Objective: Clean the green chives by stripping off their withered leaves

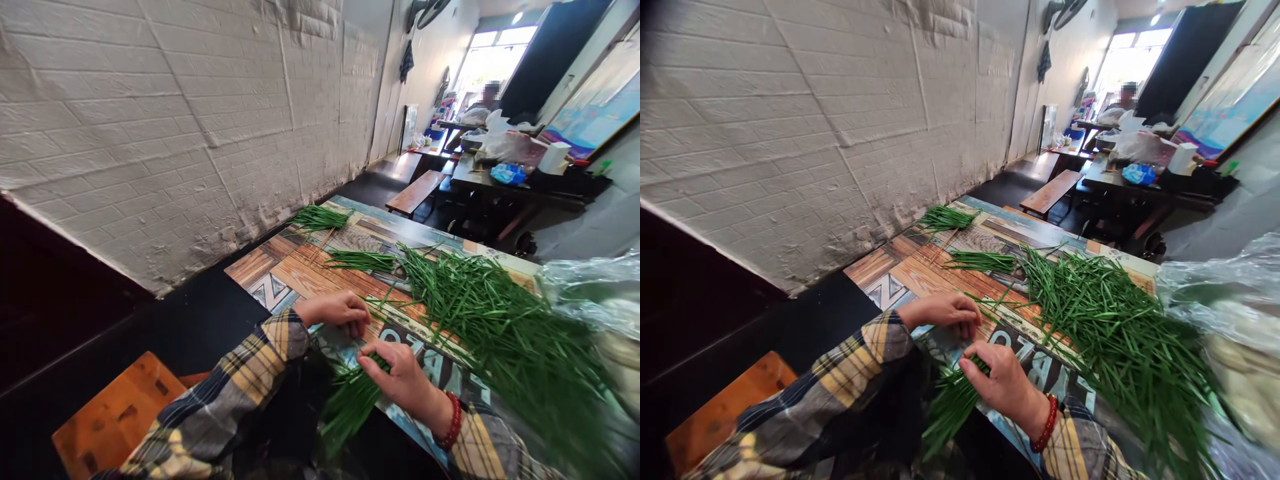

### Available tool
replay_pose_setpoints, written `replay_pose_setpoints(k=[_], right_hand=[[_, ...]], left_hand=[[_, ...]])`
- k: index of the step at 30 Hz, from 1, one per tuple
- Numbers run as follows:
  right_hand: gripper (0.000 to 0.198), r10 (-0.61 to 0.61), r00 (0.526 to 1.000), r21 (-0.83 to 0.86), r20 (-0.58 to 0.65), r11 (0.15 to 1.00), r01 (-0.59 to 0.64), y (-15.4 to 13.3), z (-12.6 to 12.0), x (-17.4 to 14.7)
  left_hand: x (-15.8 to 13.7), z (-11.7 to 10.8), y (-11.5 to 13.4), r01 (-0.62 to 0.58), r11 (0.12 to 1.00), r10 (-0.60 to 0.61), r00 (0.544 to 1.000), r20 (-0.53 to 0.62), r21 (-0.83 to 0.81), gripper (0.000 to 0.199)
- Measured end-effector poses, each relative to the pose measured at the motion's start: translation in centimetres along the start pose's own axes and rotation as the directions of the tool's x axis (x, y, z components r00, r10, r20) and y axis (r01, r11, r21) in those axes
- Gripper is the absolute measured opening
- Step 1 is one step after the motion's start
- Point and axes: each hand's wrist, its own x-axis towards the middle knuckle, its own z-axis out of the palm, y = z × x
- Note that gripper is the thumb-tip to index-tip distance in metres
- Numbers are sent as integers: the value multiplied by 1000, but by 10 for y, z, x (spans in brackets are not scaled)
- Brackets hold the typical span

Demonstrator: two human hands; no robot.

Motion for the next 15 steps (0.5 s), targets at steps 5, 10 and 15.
replay_pose_setpoints(k=[5, 10, 15], right_hand=[[16, 10, 999, -20, -32, 1000, -11, 0, -2, 3], [16, 39, 995, -8, -89, 999, -40, 3, -1, 5], [17, 66, 988, -29, -141, 997, -70, 8, 0, 9]], left_hand=[[28, -10, 10, -183, 967, 241, 885, -399, 177, 23], [38, -48, 18, -175, 954, 290, 745, -600, 245, 27], [57, -73, 16, 198, 697, 358, 737, -574, 689, 34]])
